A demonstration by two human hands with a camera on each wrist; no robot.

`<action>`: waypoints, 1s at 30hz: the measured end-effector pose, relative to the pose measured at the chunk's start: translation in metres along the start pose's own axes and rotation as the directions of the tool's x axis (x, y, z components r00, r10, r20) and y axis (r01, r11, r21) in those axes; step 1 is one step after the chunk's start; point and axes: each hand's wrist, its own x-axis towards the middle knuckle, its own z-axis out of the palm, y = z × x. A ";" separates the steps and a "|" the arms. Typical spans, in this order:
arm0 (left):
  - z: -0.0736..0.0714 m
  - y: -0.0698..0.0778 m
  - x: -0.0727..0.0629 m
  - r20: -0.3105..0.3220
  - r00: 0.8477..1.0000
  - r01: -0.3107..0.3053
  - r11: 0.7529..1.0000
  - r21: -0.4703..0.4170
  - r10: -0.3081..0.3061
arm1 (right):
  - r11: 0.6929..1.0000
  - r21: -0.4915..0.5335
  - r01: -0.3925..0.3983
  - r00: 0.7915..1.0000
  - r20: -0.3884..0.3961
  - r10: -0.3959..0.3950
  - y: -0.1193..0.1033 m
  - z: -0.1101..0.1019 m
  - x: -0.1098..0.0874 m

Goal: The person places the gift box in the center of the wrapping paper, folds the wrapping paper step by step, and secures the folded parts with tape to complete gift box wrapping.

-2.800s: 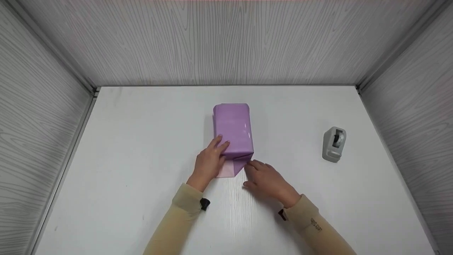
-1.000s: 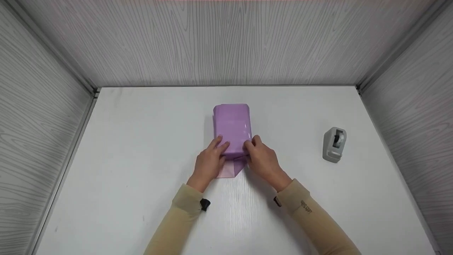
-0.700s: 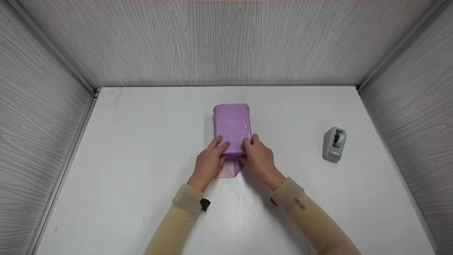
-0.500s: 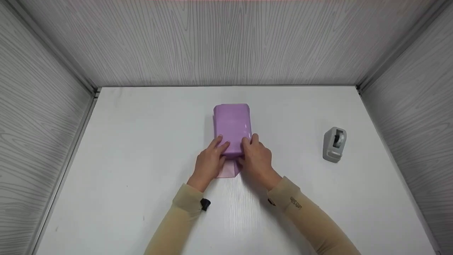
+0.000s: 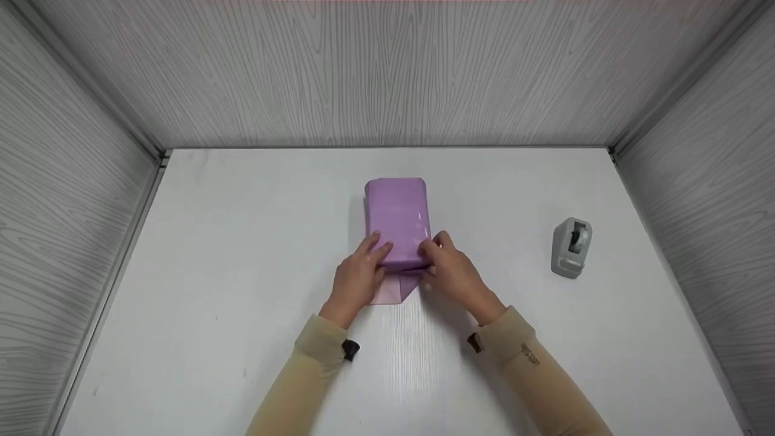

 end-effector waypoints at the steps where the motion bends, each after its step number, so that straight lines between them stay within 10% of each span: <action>1: 0.000 0.000 0.000 0.000 1.000 0.002 1.000 -0.001 -0.002 | 1.000 0.016 0.008 1.000 -0.003 -0.008 0.001 -0.001 -0.001; 30: -0.011 0.001 -0.007 0.113 0.993 -0.003 0.996 -0.087 0.013 | 0.966 -0.205 0.161 0.981 -0.071 -0.178 0.001 0.006 0.002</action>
